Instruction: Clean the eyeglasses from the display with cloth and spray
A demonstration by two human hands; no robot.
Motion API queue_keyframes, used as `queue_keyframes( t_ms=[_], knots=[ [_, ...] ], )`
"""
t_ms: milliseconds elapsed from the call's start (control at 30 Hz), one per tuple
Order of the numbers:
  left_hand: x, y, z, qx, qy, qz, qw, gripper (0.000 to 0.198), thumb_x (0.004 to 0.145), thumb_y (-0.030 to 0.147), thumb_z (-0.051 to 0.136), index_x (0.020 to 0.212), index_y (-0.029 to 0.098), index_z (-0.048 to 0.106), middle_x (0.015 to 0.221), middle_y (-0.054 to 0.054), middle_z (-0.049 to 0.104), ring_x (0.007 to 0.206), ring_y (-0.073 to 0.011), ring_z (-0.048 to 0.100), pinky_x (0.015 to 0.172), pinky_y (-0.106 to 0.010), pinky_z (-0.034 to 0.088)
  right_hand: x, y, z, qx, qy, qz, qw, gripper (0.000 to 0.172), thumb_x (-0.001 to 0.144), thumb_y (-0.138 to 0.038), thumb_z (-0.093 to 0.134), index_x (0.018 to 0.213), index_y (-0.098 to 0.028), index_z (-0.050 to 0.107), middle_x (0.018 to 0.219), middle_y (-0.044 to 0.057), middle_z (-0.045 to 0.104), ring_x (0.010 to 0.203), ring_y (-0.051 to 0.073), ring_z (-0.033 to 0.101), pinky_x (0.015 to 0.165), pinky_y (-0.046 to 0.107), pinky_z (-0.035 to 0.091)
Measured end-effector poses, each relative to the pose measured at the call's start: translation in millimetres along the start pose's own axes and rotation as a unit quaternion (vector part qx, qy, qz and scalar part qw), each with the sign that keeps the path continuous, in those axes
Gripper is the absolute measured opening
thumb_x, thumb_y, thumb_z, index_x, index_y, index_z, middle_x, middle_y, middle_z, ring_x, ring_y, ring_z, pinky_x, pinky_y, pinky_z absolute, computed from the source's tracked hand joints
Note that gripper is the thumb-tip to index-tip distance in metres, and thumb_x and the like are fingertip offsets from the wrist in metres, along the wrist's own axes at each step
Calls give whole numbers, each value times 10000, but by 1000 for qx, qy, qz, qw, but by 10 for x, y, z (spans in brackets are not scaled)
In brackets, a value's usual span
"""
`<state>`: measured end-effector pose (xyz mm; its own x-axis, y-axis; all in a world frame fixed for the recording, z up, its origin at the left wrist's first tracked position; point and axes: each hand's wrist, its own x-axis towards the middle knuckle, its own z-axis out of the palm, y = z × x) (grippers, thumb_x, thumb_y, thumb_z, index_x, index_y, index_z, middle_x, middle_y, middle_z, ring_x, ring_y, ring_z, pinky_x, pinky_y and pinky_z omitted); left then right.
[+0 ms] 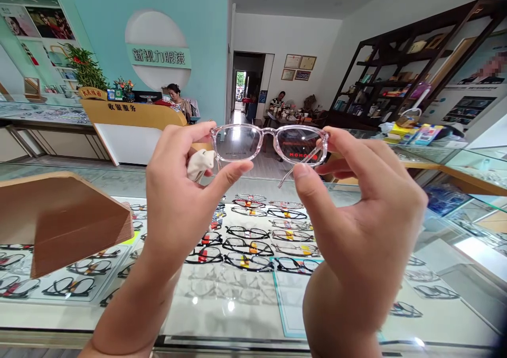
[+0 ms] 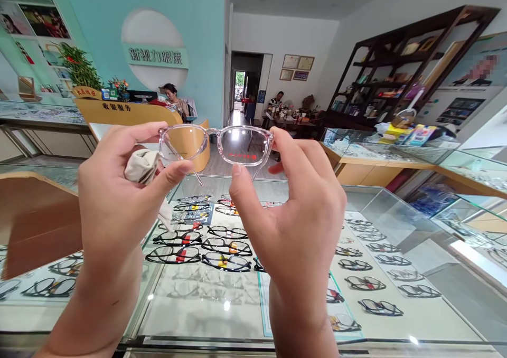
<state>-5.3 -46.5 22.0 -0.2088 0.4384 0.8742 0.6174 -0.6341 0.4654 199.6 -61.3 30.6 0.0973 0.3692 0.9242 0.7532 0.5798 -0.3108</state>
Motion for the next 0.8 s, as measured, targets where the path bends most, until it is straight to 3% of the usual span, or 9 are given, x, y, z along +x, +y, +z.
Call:
queue_keyframes(
  t_ms=[200,367,800],
  knots=[
    [-25,-4,32,-4,-1,10,1000,585,901,715,860,1305,305,754,1237,-85,718,1197,-306,729,815,-407,676,11,5,12,3,-5,18,1000,351,960,-363,738,1288,-249,788,1123,113,779,876,289,737,901,591,618],
    [-69,38,51,6,20,14,1000,568,895,690,879,1294,309,748,1223,-82,713,1109,-288,742,823,-430,681,29,43,42,4,-6,28,1000,415,928,-405,753,1273,-179,797,1117,127,808,830,273,742,850,550,594],
    [-82,57,56,17,39,40,998,554,879,678,896,1289,341,738,1199,-76,695,1130,-310,731,882,-485,682,31,61,77,-23,-33,42,998,339,938,-433,730,1217,-244,763,1040,68,785,820,238,720,826,466,576]
  ],
)
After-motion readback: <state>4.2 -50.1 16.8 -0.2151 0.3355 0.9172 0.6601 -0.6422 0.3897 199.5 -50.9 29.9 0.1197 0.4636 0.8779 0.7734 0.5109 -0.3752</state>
